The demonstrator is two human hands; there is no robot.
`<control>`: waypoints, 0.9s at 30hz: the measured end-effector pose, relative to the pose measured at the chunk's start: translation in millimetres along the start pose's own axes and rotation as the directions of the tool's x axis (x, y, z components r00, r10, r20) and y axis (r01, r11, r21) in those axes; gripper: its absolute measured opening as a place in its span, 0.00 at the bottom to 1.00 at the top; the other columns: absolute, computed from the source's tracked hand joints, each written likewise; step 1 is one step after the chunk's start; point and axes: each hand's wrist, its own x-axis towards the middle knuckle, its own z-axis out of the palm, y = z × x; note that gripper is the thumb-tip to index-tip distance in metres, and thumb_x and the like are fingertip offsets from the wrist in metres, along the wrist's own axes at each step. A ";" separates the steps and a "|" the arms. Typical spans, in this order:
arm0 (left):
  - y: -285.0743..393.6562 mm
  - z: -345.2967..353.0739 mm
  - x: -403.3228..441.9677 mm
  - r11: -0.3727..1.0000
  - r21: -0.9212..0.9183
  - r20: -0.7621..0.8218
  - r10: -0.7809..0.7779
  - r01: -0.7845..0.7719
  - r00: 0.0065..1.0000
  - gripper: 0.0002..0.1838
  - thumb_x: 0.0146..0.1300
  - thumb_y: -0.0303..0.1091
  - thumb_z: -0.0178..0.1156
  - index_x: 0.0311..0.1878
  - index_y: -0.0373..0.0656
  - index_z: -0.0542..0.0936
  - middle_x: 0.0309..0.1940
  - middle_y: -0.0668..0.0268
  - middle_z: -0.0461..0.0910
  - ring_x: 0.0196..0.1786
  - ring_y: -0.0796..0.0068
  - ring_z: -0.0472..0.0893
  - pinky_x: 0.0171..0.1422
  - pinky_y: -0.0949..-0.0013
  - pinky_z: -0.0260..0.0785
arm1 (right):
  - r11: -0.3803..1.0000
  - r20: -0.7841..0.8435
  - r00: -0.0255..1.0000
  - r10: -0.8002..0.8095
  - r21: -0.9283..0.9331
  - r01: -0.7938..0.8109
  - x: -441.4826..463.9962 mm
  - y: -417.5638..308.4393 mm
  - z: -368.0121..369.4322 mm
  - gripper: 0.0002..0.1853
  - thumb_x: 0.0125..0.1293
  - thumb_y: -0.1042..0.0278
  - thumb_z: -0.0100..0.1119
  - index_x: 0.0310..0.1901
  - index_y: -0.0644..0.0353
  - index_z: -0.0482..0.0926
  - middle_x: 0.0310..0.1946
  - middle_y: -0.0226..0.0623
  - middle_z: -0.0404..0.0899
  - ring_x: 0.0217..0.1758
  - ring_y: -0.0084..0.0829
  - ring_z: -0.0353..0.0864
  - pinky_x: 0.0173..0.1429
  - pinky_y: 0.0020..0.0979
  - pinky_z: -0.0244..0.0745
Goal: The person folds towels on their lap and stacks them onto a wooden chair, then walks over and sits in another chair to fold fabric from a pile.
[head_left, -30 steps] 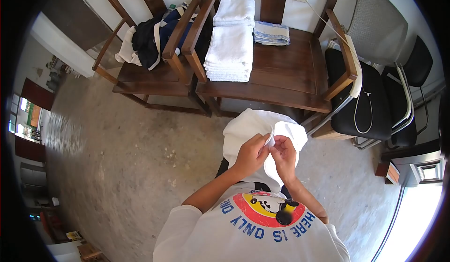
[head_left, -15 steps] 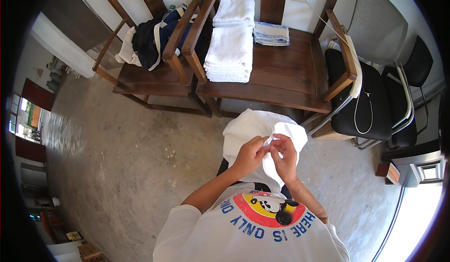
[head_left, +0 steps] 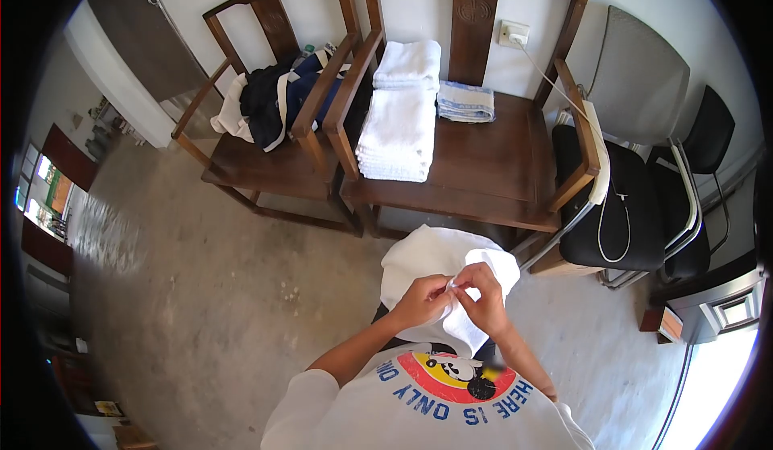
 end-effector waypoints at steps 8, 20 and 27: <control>3.0 2.3 -2.7 0.994 -0.077 0.010 -0.080 0.080 0.997 0.13 0.70 0.30 0.48 0.46 0.32 0.79 0.30 0.67 0.77 0.32 0.83 0.75 0.37 0.77 0.68 | 1.000 0.064 0.998 0.024 0.001 -0.024 -6.9 6.0 -3.6 0.07 0.57 0.85 0.61 0.36 0.66 0.74 0.39 0.41 0.71 0.38 0.34 0.76 0.40 0.29 0.76; 15.9 8.1 -3.8 0.938 0.319 -0.015 0.150 -0.138 0.989 0.11 0.60 0.24 0.56 0.45 0.33 0.79 0.30 0.57 0.78 0.31 0.67 0.78 0.37 0.70 0.70 | 0.967 0.056 0.982 0.179 0.175 -0.186 -13.5 8.1 -1.0 0.06 0.60 0.82 0.60 0.37 0.64 0.73 0.43 0.39 0.70 0.46 0.33 0.74 0.47 0.30 0.76; 4.6 11.8 -2.5 0.939 0.294 -0.151 0.229 -0.177 0.962 0.11 0.56 0.22 0.60 0.43 0.34 0.79 0.29 0.59 0.78 0.26 0.71 0.76 0.31 0.71 0.68 | 0.982 0.049 0.993 0.107 0.153 -0.113 -16.1 7.4 1.7 0.10 0.57 0.84 0.61 0.39 0.62 0.73 0.51 0.39 0.71 0.42 0.25 0.76 0.44 0.25 0.76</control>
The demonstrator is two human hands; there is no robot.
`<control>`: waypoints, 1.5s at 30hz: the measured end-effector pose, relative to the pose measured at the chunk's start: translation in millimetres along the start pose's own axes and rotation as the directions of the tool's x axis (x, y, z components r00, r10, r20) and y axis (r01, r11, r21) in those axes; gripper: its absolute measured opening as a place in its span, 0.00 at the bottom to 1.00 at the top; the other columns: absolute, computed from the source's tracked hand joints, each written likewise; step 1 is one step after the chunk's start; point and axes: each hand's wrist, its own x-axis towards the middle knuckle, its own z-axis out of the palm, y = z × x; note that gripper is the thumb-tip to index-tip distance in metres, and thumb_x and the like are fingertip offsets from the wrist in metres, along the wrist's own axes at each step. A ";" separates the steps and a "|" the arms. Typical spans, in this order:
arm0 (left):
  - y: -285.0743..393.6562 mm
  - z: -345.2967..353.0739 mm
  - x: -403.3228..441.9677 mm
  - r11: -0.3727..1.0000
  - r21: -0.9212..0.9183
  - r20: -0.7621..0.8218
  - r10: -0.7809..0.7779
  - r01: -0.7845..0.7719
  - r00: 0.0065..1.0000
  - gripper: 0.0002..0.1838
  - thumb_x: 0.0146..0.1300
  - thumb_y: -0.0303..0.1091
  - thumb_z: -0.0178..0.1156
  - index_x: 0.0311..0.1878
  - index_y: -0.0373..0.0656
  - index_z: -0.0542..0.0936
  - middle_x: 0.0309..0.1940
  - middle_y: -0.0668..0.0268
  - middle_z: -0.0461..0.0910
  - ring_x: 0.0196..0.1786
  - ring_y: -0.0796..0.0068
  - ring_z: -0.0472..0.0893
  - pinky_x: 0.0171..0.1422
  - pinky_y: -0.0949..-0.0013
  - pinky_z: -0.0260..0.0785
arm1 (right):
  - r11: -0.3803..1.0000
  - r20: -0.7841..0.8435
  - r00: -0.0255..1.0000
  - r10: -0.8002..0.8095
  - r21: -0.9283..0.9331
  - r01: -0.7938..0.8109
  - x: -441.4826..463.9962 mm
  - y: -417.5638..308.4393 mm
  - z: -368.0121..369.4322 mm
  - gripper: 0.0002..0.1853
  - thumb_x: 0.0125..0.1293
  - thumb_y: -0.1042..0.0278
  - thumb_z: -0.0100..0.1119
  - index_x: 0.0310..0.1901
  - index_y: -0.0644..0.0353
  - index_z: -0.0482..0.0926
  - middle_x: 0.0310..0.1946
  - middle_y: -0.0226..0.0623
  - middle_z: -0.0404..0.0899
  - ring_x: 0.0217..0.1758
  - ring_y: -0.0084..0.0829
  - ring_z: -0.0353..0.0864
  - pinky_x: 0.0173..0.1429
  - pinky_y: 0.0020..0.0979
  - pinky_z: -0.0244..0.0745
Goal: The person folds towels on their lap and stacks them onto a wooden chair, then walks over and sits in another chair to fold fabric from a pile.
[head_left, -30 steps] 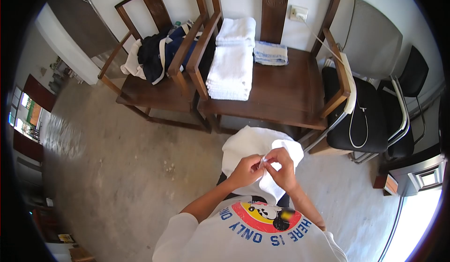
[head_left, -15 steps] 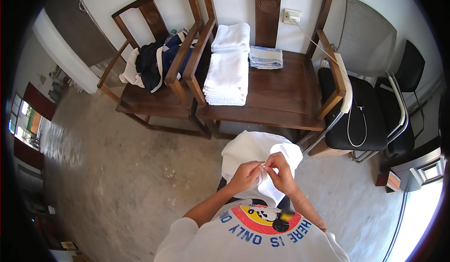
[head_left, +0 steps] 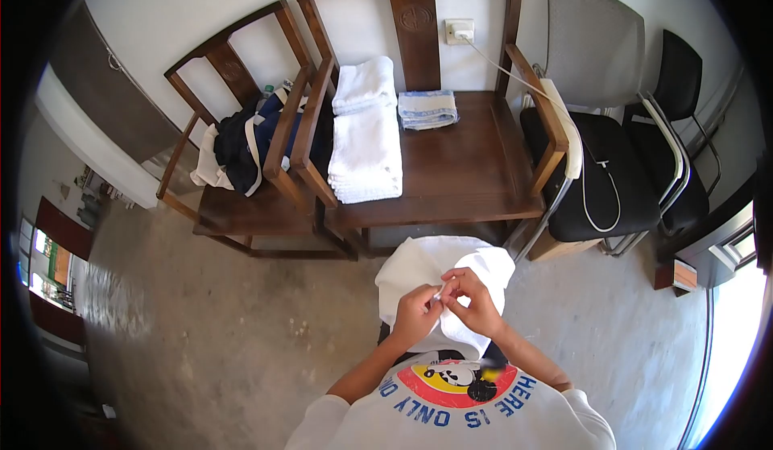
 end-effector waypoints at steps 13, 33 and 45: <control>50.1 -41.0 -0.5 0.762 -0.647 0.101 0.065 0.016 0.993 0.10 0.58 0.22 0.49 0.42 0.34 0.77 0.52 0.55 0.76 0.54 0.67 0.75 0.61 0.66 0.65 | 0.840 -0.343 0.932 -0.113 -0.535 -0.095 -4.3 25.3 -28.4 0.15 0.45 0.84 0.61 0.36 0.60 0.74 0.34 0.38 0.78 0.36 0.38 0.77 0.40 0.35 0.74; -85.8 -101.6 -76.2 0.686 -0.610 -0.411 -0.702 0.396 0.582 0.07 0.62 0.29 0.50 0.38 0.40 0.77 0.29 0.70 0.77 0.31 0.81 0.76 0.38 0.75 0.69 | 0.899 0.457 0.867 0.200 0.267 -0.348 -15.5 22.5 -62.1 0.03 0.62 0.75 0.62 0.34 0.66 0.81 0.33 0.31 0.82 0.36 0.17 0.76 0.40 0.22 0.71; -66.2 -70.4 -32.9 0.983 -0.019 -0.007 -0.181 0.181 0.983 0.11 0.55 0.24 0.52 0.41 0.35 0.77 0.49 0.57 0.77 0.47 0.60 0.79 0.51 0.66 0.70 | 0.902 0.408 0.912 0.041 -0.408 0.142 10.3 66.4 -4.0 0.05 0.55 0.72 0.66 0.33 0.62 0.83 0.41 0.47 0.81 0.51 0.46 0.79 0.55 0.37 0.72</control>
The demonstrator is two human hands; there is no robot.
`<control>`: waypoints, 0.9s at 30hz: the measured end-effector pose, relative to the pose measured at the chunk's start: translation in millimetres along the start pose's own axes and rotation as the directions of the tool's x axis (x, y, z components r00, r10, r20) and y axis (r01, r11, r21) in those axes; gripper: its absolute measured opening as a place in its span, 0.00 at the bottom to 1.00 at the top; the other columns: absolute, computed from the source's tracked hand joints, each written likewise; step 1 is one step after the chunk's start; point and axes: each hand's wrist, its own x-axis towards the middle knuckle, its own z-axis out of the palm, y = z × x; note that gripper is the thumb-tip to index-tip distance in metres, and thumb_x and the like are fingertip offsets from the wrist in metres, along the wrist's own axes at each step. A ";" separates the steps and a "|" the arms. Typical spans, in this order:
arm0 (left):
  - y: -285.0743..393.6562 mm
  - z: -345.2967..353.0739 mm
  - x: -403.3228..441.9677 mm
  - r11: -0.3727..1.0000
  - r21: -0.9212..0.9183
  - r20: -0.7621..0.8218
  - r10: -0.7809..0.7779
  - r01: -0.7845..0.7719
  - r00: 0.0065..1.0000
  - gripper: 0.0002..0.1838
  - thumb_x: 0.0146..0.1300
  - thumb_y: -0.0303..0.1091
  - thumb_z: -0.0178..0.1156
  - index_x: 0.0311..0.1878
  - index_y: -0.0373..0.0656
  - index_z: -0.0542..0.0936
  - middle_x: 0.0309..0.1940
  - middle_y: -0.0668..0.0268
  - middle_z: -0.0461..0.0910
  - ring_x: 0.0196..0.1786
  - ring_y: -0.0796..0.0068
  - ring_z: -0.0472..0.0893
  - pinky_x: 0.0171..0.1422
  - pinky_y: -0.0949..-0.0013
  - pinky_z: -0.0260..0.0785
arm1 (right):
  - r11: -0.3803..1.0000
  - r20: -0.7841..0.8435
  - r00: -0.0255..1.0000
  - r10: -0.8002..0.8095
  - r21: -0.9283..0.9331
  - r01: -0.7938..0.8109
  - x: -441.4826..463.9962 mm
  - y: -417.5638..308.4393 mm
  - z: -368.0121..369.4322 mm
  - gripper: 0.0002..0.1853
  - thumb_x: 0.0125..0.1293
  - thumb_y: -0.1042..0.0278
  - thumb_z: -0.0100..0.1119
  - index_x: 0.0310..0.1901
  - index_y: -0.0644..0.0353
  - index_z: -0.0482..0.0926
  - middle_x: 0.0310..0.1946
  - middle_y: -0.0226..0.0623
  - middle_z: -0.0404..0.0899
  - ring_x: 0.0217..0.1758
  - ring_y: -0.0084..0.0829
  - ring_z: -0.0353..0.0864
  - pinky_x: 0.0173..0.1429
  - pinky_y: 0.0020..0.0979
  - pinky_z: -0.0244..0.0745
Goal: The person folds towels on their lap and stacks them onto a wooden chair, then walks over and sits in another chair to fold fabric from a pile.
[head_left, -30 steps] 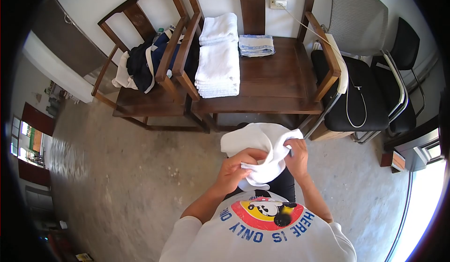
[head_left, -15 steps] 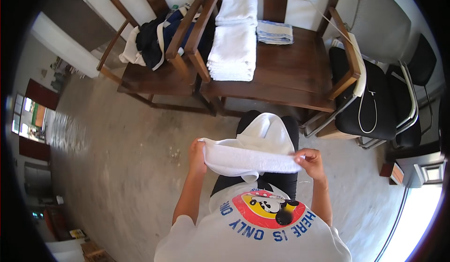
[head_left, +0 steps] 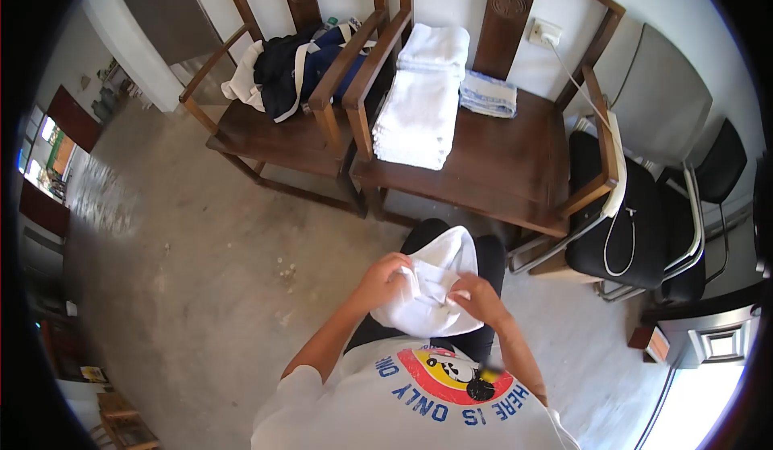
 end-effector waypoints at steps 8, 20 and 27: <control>21.6 19.9 -1.1 0.993 0.114 0.204 -0.003 -0.021 0.979 0.10 0.56 0.23 0.50 0.40 0.35 0.78 0.55 0.56 0.75 0.51 0.61 0.78 0.55 0.66 0.69 | 0.693 -0.061 0.941 0.334 0.692 -0.201 -16.8 -20.4 -38.8 0.07 0.60 0.69 0.64 0.32 0.65 0.81 0.27 0.33 0.80 0.29 0.26 0.77 0.36 0.29 0.72; 40.3 -8.8 11.2 0.901 -0.433 -0.213 -0.122 0.018 0.969 0.08 0.62 0.25 0.48 0.38 0.38 0.77 0.32 0.67 0.79 0.36 0.81 0.76 0.42 0.74 0.69 | 0.682 -0.628 0.608 0.485 0.707 0.187 -50.0 -52.8 -77.7 0.08 0.62 0.68 0.65 0.33 0.62 0.77 0.28 0.27 0.76 0.31 0.17 0.70 0.38 0.21 0.65; 22.4 -23.5 15.2 0.956 -0.294 -0.458 -0.161 0.022 0.874 0.06 0.61 0.24 0.48 0.37 0.38 0.75 0.28 0.68 0.76 0.33 0.81 0.74 0.38 0.74 0.67 | 0.866 -0.436 0.749 0.500 0.270 -0.421 -59.6 31.3 -40.0 0.07 0.56 0.73 0.66 0.33 0.65 0.80 0.26 0.32 0.78 0.29 0.24 0.73 0.35 0.25 0.67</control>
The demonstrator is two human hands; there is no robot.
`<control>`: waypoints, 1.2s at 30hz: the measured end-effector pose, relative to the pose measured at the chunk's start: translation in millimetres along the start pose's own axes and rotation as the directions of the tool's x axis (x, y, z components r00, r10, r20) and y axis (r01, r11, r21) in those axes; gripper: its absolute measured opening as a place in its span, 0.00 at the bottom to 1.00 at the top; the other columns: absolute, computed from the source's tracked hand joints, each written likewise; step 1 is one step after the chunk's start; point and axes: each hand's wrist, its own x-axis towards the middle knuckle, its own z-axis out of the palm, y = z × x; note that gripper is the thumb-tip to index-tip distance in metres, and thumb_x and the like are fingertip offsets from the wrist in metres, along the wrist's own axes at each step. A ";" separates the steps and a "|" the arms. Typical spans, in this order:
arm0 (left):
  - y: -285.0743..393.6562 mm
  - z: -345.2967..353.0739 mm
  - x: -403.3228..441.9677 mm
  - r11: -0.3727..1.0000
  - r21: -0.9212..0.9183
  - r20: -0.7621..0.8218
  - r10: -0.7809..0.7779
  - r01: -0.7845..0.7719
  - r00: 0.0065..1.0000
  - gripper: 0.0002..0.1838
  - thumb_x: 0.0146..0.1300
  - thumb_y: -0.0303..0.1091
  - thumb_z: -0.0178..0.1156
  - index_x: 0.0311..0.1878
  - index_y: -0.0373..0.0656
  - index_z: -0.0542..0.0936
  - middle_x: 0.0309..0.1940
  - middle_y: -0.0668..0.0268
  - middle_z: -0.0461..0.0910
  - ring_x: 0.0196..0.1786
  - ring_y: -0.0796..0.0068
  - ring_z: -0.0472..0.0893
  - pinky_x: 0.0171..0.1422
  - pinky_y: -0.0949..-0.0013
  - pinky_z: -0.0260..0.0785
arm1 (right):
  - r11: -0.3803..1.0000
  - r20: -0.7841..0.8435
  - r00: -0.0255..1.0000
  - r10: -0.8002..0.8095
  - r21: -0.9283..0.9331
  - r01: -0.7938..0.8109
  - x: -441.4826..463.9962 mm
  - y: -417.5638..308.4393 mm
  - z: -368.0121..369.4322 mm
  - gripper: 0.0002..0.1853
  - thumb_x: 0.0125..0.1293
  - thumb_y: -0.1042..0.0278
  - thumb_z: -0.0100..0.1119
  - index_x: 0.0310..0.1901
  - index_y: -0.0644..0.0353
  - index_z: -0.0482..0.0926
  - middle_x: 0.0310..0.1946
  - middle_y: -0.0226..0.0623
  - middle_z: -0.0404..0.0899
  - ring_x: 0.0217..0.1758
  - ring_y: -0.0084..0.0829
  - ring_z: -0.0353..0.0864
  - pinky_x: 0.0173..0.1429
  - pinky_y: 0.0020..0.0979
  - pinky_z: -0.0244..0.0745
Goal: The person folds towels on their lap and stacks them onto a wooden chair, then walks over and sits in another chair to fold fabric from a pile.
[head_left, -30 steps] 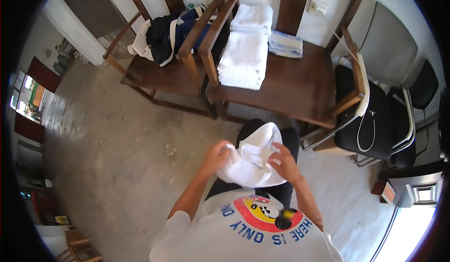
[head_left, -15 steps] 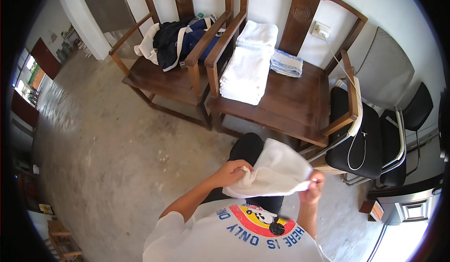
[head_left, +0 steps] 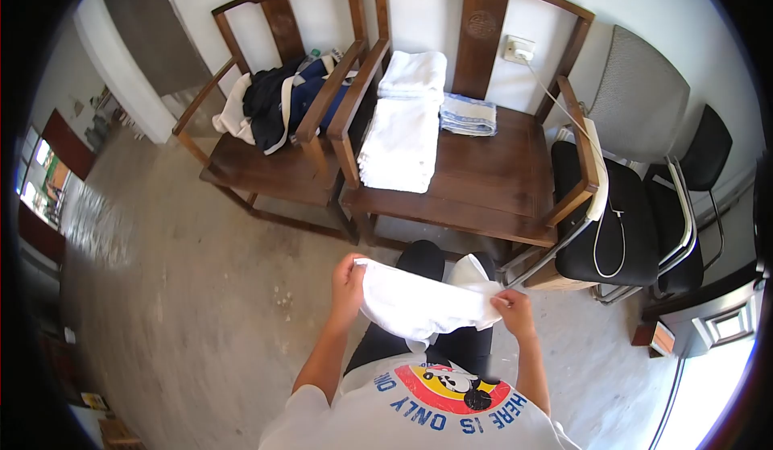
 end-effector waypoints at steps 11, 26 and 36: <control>-35.2 57.8 -13.3 0.962 0.262 0.278 0.000 -0.075 0.961 0.07 0.61 0.26 0.50 0.40 0.38 0.75 0.26 0.55 0.78 0.31 0.68 0.80 0.37 0.67 0.70 | 0.875 -0.185 0.856 -0.483 -0.124 0.468 136.0 -12.9 32.3 0.06 0.54 0.77 0.63 0.33 0.65 0.76 0.34 0.44 0.78 0.41 0.47 0.77 0.46 0.38 0.72; -80.0 82.6 17.1 0.941 0.336 0.243 -0.034 -0.051 0.969 0.07 0.58 0.23 0.51 0.39 0.36 0.77 0.28 0.58 0.79 0.34 0.70 0.79 0.41 0.69 0.70 | 0.904 -0.272 0.864 -0.424 -0.180 0.387 198.8 -0.4 74.9 0.08 0.47 0.72 0.69 0.26 0.61 0.77 0.28 0.37 0.77 0.36 0.40 0.77 0.41 0.37 0.72; -74.5 95.6 21.5 0.924 0.382 0.243 -0.072 -0.027 0.967 0.08 0.57 0.24 0.51 0.38 0.38 0.77 0.28 0.57 0.80 0.33 0.69 0.80 0.39 0.69 0.70 | 0.904 -0.300 0.854 -0.426 -0.181 0.387 200.6 0.0 77.2 0.09 0.45 0.73 0.71 0.25 0.60 0.77 0.27 0.36 0.77 0.34 0.39 0.77 0.38 0.36 0.72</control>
